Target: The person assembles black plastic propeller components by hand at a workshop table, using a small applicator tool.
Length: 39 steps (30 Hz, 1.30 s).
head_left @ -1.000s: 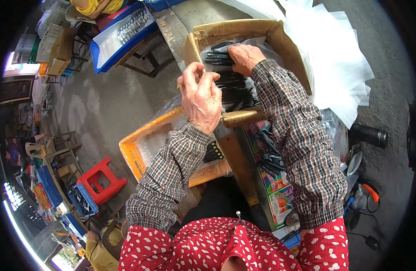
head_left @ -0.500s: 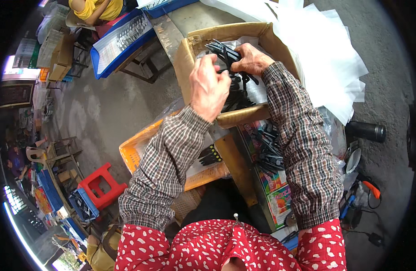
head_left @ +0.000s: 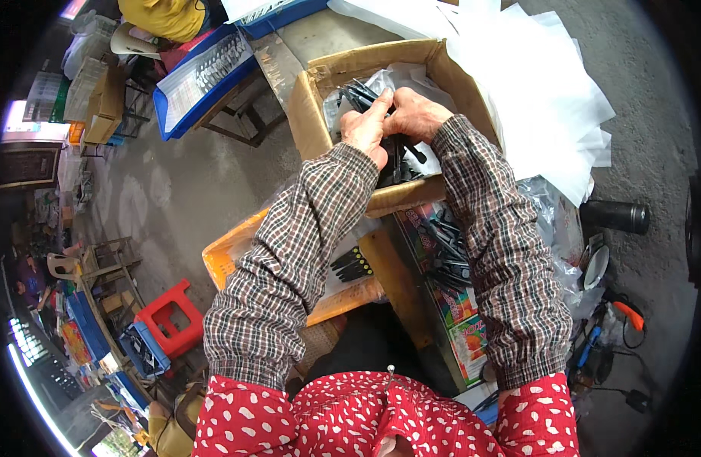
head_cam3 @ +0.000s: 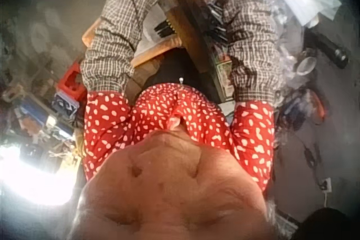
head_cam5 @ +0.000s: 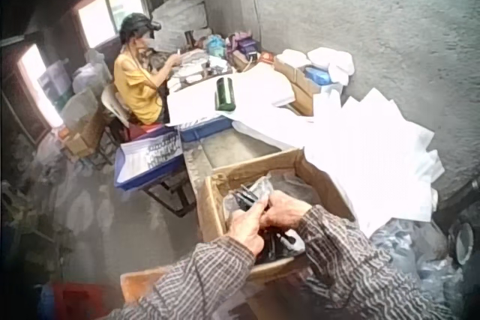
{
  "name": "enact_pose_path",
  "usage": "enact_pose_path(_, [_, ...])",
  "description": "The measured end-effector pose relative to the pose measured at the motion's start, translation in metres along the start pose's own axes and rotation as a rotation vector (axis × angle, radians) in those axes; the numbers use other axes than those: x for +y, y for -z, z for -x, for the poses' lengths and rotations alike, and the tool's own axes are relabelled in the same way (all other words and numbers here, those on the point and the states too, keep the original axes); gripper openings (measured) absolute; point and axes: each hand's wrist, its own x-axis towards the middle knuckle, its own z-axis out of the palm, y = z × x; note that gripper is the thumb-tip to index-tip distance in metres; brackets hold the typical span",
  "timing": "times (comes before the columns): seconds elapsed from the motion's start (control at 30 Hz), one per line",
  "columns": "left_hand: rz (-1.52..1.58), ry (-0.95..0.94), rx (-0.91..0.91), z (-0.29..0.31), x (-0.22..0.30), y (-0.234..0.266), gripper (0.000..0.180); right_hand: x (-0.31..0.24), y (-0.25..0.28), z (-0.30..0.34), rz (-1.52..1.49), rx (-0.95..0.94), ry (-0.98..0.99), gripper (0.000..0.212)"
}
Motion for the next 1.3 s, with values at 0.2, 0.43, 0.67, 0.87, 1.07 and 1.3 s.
enact_pose_path(0.2, [-0.603, -0.316, -0.100, -0.017, -0.018, 0.025, 0.041, 0.018, -0.006, -0.010, 0.010, 0.004, 0.029, 0.047])
enact_pose_path(0.43, [-1.277, -0.731, -0.283, 0.009, 0.000, 0.028, 0.043, 0.022, -0.012, -0.009, 0.208, 0.184, 0.177, 0.060])
enact_pose_path(0.67, [0.206, 0.057, 0.070, -0.009, -0.014, 0.008, 0.033, 0.014, -0.026, 0.009, 0.079, 0.265, 0.048, 0.053])
enact_pose_path(0.87, [0.061, 0.092, 0.114, -0.006, -0.013, 0.005, 0.030, 0.034, -0.024, 0.007, 0.116, 0.241, 0.091, 0.054])
enact_pose_path(1.07, [-0.683, -0.554, -0.094, -0.002, -0.010, 0.022, 0.024, 0.030, -0.016, 0.019, -0.080, 0.145, 0.172, 0.042])
enact_pose_path(1.3, [0.090, -0.032, 0.160, 0.001, 0.002, 0.003, 0.018, 0.045, -0.004, 0.020, -0.047, 0.173, 0.170, 0.029])
